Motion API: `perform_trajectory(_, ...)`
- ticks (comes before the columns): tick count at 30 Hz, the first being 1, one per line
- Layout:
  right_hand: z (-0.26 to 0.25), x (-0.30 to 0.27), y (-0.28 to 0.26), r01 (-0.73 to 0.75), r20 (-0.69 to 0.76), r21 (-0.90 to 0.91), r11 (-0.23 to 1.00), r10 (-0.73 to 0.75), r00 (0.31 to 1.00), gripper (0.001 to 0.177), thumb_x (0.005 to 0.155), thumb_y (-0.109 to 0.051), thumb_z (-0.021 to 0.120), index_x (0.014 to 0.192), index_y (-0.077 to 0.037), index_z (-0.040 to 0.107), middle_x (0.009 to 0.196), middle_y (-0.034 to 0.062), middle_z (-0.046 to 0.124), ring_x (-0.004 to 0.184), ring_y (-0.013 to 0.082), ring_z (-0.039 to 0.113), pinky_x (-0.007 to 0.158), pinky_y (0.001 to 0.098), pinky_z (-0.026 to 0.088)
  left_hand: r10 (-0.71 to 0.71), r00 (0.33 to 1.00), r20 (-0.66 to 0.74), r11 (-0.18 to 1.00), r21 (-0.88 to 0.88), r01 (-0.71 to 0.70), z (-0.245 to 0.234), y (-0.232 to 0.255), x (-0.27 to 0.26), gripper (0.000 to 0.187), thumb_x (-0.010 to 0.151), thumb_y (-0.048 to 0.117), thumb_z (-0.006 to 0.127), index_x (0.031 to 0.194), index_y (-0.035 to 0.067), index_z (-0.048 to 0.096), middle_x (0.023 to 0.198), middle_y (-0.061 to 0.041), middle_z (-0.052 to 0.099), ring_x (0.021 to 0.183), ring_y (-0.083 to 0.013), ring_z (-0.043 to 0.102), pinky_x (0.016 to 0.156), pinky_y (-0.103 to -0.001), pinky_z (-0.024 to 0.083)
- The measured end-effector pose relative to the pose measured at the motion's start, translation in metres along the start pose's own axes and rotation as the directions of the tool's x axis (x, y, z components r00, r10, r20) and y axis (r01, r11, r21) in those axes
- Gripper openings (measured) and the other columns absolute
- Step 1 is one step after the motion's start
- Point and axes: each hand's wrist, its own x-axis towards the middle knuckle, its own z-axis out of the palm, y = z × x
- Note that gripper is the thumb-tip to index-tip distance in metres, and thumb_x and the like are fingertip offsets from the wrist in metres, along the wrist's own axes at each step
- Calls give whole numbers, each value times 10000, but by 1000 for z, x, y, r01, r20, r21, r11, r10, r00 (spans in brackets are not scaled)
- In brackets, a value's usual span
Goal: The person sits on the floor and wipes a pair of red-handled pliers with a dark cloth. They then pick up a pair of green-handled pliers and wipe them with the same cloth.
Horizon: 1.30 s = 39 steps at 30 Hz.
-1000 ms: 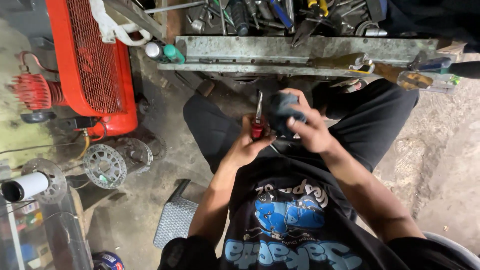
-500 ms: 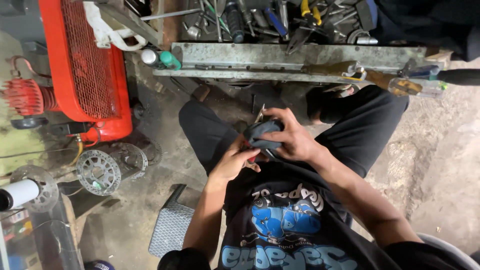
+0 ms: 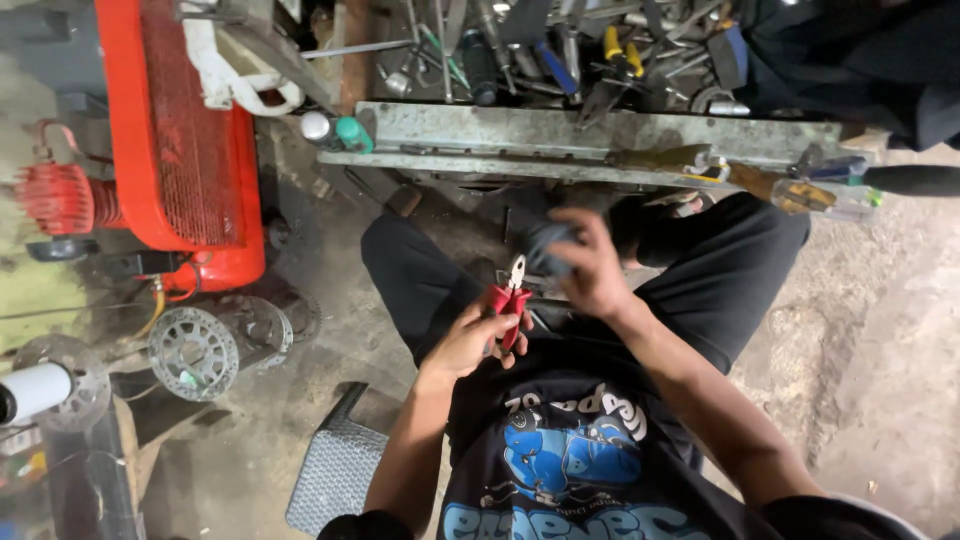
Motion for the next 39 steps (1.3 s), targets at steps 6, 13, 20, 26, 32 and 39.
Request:
perform_trajectory(6,34,-45,61,-495,292,861,116,683,669,179,1140,-190,636,1195,-22,665,1093,107,645,972,245,588,884,428,462,-20,1000,18,984,175,17,0,6,-7,396,1028,308,589,1345,72,596,1007,-60,663,824,-161,717,607,-314,605)
perform_trajectory(13,7,-6,1,-433,555,822,-370,689,466,468,999,-481,528,1200,-93,694,1140,85,747,1065,297,685,995,483,510,-73,997,14,997,17,73,0,-25,7,363,1044,366,576,1261,75,573,999,-44,672,711,-143,658,507,-263,504)
perform_trajectory(20,17,-16,-15,-373,541,840,-394,644,540,542,1021,-539,494,1246,-85,690,1186,92,738,1077,285,688,1014,449,499,31,996,-88,998,-45,-35,23,-39,18,355,1013,346,633,1219,79,525,877,-77,650,604,-161,642,435,-288,466)
perform_trajectory(26,21,-17,-5,-465,379,879,-107,750,542,449,1079,-430,484,1332,-80,609,1154,77,703,1010,249,655,948,438,501,129,969,-209,944,324,-56,46,-22,22,317,998,312,640,1138,43,545,763,-77,635,555,-146,601,425,-289,452)
perform_trajectory(32,16,-22,14,-581,199,673,457,645,738,481,1105,-363,415,1447,-42,521,1296,-8,628,1150,90,566,1016,271,453,357,915,-190,708,694,-133,34,-20,26,395,935,321,712,1112,8,549,833,-145,704,705,-285,692,605,-390,536)
perform_trajectory(39,10,-32,37,-576,132,612,542,648,750,461,1114,-369,445,1378,-6,554,1174,12,638,1049,102,563,932,281,486,485,860,-159,475,874,-107,16,-8,21,444,932,380,722,1134,17,566,932,-214,726,886,-406,701,725,-449,537)
